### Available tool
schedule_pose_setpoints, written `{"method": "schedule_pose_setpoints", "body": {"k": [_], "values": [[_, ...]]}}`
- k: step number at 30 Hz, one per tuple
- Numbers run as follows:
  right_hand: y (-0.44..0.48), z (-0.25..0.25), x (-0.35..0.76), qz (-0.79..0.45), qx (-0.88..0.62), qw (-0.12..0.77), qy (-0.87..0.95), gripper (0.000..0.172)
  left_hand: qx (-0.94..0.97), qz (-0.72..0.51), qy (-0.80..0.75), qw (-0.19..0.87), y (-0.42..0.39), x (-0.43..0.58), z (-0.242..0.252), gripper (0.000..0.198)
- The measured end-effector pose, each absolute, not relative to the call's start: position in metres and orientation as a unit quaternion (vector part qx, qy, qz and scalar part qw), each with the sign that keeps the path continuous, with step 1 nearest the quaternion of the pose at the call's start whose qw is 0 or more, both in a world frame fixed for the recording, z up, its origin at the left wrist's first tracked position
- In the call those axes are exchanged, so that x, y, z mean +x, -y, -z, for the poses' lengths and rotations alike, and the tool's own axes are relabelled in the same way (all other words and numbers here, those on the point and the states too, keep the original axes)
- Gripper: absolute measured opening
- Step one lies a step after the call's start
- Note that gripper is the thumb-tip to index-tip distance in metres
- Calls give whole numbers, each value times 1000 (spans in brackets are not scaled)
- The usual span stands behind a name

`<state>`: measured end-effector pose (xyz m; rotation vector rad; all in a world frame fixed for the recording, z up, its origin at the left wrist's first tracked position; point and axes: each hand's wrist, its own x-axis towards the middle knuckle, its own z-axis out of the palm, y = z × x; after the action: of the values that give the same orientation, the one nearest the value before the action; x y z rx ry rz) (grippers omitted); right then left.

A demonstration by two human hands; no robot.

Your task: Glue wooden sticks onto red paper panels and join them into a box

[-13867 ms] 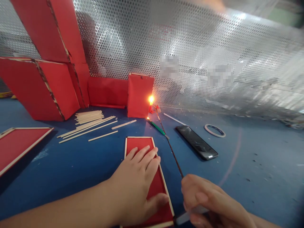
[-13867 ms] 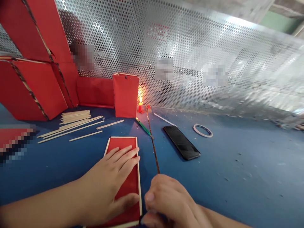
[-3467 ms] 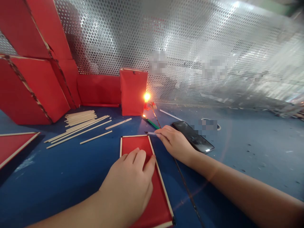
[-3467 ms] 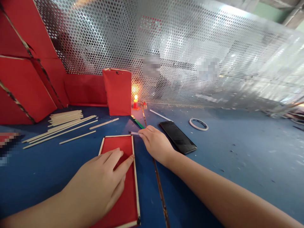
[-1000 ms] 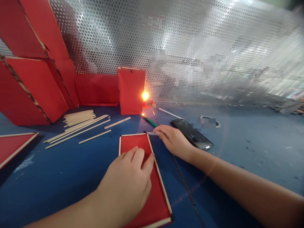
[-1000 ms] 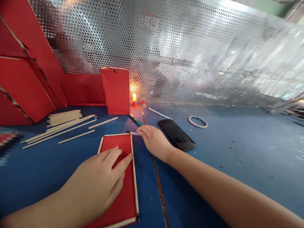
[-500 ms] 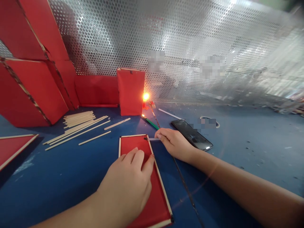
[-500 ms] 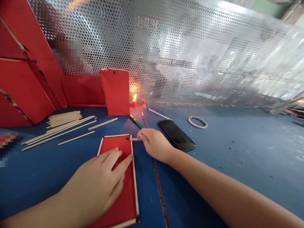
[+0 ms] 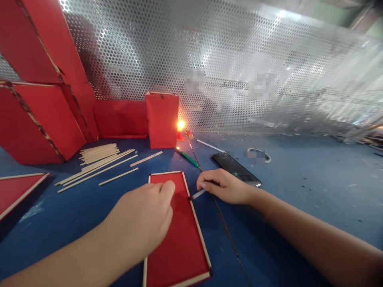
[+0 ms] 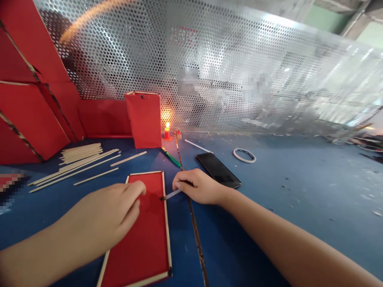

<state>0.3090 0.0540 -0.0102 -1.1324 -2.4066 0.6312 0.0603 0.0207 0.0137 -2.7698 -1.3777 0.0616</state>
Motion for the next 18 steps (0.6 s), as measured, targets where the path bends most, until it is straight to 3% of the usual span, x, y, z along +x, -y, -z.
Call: {"method": "schedule_pose_setpoints", "body": {"k": [5,10,14,18], "values": [[-50,-8,317,-297,-349,137,878,24,-899,87,429,24,-45,44,-9,27],[-34,-20,311,-350,-329,102,871,24,-926,171,320,-103,-49,42,6,46],[-22,-28,301,-375,-310,97,868,25,-934,147,264,-190,-39,45,9,59],[-20,-31,301,-420,-283,134,852,27,-931,192,226,-212,-37,44,7,43]]}}
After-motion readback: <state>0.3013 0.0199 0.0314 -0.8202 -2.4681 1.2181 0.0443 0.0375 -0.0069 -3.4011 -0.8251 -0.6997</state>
